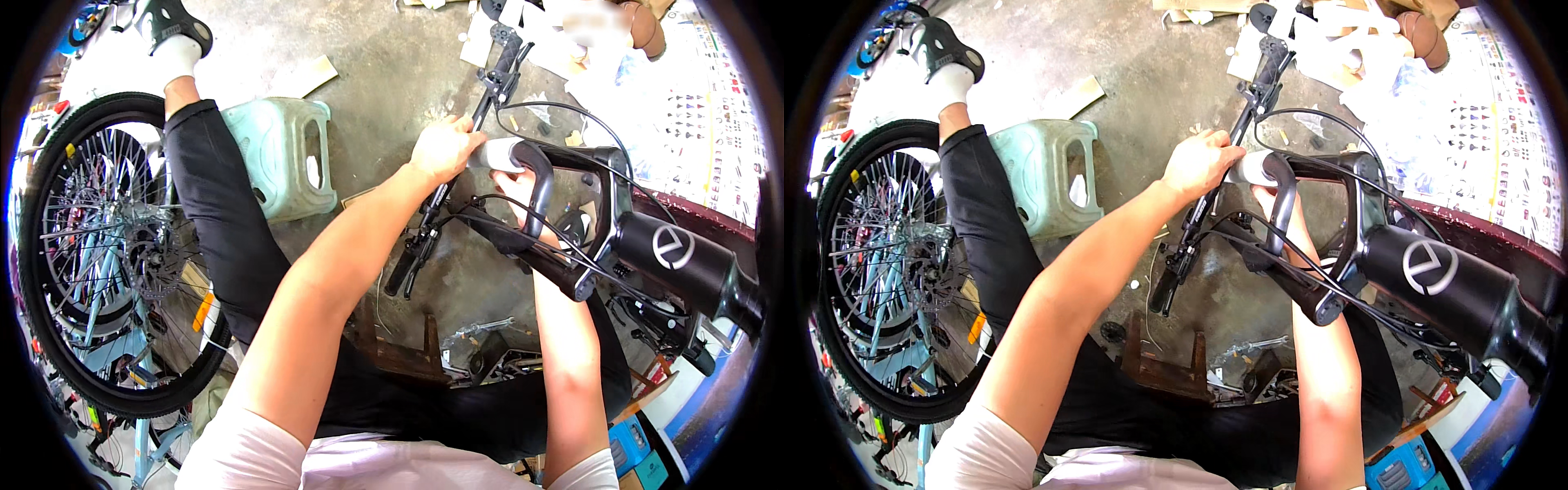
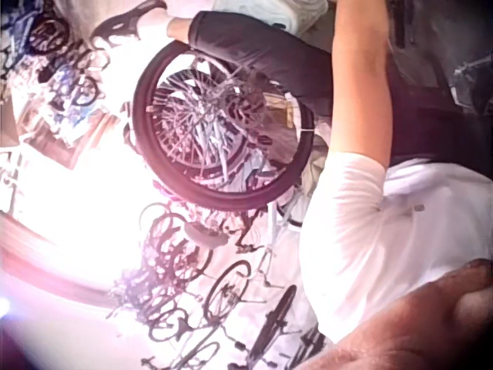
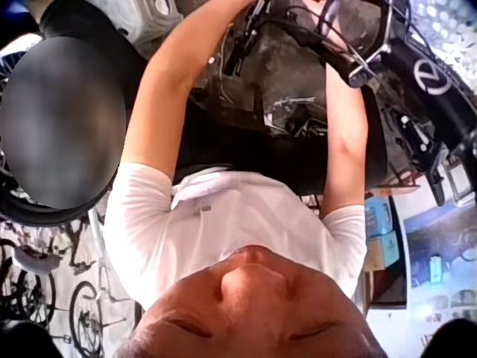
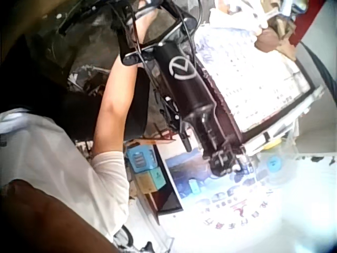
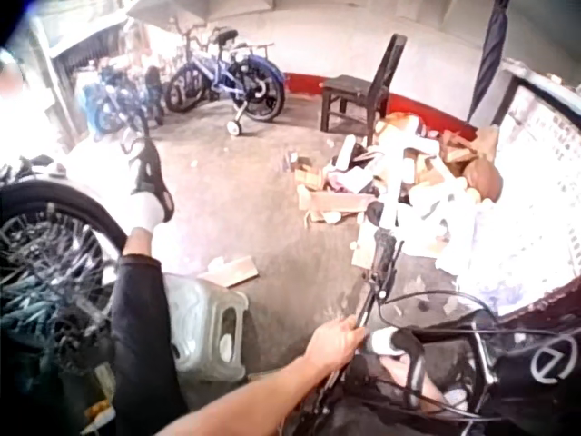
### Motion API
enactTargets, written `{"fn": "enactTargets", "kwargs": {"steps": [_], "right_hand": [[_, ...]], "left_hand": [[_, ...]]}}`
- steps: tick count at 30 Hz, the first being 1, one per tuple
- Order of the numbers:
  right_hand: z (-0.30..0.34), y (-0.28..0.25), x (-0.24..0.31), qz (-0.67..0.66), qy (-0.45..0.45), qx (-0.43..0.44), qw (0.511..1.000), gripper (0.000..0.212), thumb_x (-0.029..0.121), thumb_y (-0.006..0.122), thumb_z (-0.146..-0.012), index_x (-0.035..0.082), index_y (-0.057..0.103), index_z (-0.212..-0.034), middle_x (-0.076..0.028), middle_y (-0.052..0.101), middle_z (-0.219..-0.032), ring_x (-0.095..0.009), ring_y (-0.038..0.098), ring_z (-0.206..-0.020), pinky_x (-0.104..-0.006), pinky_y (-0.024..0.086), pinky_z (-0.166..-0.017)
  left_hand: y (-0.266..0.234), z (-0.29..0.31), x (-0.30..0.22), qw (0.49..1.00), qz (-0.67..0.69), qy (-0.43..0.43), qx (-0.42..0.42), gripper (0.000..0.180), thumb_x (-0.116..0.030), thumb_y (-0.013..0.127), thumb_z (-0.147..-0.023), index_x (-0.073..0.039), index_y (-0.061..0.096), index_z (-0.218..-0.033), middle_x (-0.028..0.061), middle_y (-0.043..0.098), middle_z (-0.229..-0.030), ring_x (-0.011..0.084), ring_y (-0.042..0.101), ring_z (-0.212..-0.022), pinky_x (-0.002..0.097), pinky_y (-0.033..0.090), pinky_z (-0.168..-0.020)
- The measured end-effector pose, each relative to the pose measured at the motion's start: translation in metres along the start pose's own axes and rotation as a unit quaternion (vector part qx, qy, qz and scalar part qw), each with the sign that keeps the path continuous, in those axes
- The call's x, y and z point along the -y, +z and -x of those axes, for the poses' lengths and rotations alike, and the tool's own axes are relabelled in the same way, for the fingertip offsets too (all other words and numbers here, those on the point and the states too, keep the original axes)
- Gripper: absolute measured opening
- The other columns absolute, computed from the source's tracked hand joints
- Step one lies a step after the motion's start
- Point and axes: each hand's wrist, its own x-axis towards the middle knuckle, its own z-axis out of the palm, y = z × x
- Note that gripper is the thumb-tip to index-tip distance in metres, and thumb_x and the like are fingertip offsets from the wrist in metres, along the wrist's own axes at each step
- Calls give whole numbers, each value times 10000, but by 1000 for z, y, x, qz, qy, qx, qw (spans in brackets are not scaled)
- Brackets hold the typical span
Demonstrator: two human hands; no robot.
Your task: The person unwraps a white protective material from the handlebars and forks of a bicycle by hand, and then pulls off the remaining plastic and foam packaging.
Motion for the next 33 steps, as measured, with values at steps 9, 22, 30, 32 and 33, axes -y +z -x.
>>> {"fn": "enactTargets", "kwargs": {"steps": [9,22,30,32,33], "right_hand": [[2,-5,-11,-12,72,17,997,304,82,654,-942,3,655,-1236,-70,715,-1067,-179,704,-935,-316,564,-769],[14,-2,-11,-52,146,67,986,359,262,638,-970,13,676,-1226,-93,725,-1071,-185,691,-906,-331,534,-805],[21,18,29,-36,240,122,962,379,411,711,-950,39,719,-1022,-50,701,-925,-126,640,-854,-288,481,-780],[20,16,16,-39,210,98,972,336,331,742,-952,-3,712,-972,-33,674,-829,-107,616,-728,-260,498,-668],[20,13,11,-25,171,71,982,299,294,740,-956,-2,703,-934,-25,658,-784,-101,597,-681,-262,488,-628]], "left_hand": [[7,-5,4,995,-51,91,-7,81,-154,650,-821,-123,707,-869,64,634,-909,275,675,-898,418,556,-787],[0,54,-6,998,27,56,-29,59,-177,708,-830,-135,702,-871,37,623,-846,275,696,-752,401,576,-710],[8,67,-10,997,25,62,41,73,-207,722,-838,-152,707,-884,45,636,-817,292,687,-723,427,571,-688],[10,62,-14,996,33,76,42,78,-213,721,-844,-153,704,-892,46,639,-815,297,684,-714,434,570,-686],[10,59,-15,995,37,78,56,79,-222,717,-852,-154,697,-885,47,637,-802,298,684,-711,439,568,-685]]}}
